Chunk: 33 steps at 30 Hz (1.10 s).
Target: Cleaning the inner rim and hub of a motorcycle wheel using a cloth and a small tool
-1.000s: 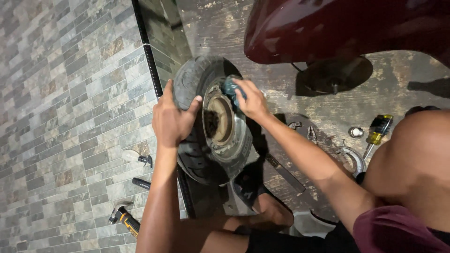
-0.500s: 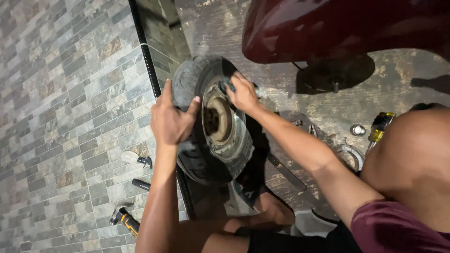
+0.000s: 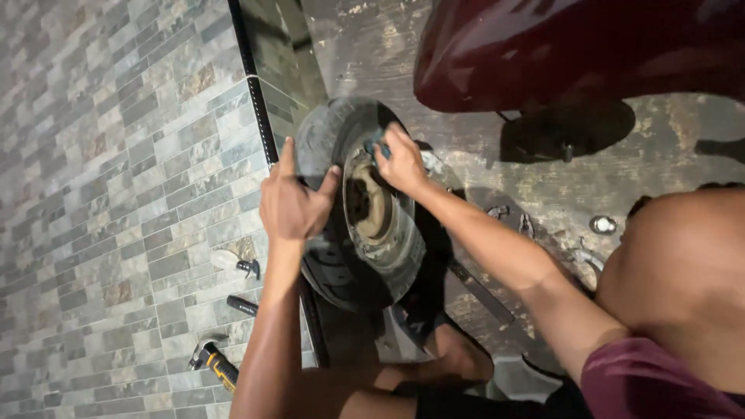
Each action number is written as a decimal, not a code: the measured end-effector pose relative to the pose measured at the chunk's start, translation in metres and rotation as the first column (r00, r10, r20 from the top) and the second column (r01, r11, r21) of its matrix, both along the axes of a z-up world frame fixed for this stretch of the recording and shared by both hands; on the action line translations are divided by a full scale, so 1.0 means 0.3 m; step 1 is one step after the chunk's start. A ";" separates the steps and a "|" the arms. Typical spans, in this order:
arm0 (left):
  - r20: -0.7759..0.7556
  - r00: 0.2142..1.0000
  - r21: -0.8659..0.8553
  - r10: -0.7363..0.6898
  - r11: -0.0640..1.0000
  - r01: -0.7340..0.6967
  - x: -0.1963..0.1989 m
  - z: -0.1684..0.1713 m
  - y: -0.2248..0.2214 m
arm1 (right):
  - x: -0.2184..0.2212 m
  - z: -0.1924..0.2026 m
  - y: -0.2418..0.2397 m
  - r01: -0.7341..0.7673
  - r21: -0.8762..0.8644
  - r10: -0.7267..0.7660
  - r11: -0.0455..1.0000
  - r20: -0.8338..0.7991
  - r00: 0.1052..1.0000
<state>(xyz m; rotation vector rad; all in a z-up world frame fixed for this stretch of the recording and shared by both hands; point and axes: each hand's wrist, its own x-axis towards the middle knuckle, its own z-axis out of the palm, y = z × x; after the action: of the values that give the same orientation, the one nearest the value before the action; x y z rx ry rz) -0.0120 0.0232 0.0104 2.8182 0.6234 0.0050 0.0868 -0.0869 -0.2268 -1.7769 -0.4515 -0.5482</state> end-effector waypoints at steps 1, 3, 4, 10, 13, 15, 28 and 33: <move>-0.010 1.000 -0.006 -0.004 1.000 0.003 -0.006 0.004 0.003 | -0.009 0.047 0.000 -0.069 0.064 0.066 0.996 0.046 0.997; 0.004 1.000 -0.013 0.000 1.000 0.000 0.011 0.004 0.013 | 0.020 0.100 0.005 -0.149 0.120 0.135 0.981 0.119 0.984; 0.002 1.000 -0.003 0.000 1.000 0.000 0.000 0.002 0.016 | 0.007 0.095 0.012 -0.171 0.114 0.156 0.979 0.130 0.979; -0.004 1.000 0.011 0.016 1.000 -0.016 -0.002 0.001 0.019 | -0.052 0.171 0.006 -0.250 0.060 0.232 0.966 0.216 0.948; -0.024 0.999 0.013 0.029 0.999 -0.029 -0.010 -0.011 0.028 | -0.112 0.185 0.016 -0.320 0.060 0.301 0.946 0.214 0.929; -0.006 0.999 0.000 0.038 0.999 -0.038 0.002 -0.014 0.030 | -0.143 0.203 0.009 -0.355 0.075 0.332 0.932 0.218 0.918; -0.136 0.985 0.051 0.108 0.993 -0.102 0.012 -0.016 0.015 | -0.489 0.096 -0.131 -0.541 -0.048 0.543 0.839 0.109 0.832; -0.187 0.973 0.054 0.136 0.990 -0.128 0.006 -0.011 0.013 | -0.559 0.057 -0.215 -0.622 -0.015 0.616 0.783 0.155 0.772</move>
<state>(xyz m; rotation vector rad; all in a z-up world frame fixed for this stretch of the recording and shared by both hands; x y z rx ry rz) -0.0101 0.0271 0.0072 2.8329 0.8617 -0.2321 -0.0811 -0.1512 -0.2096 -1.4323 -1.0824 -0.2117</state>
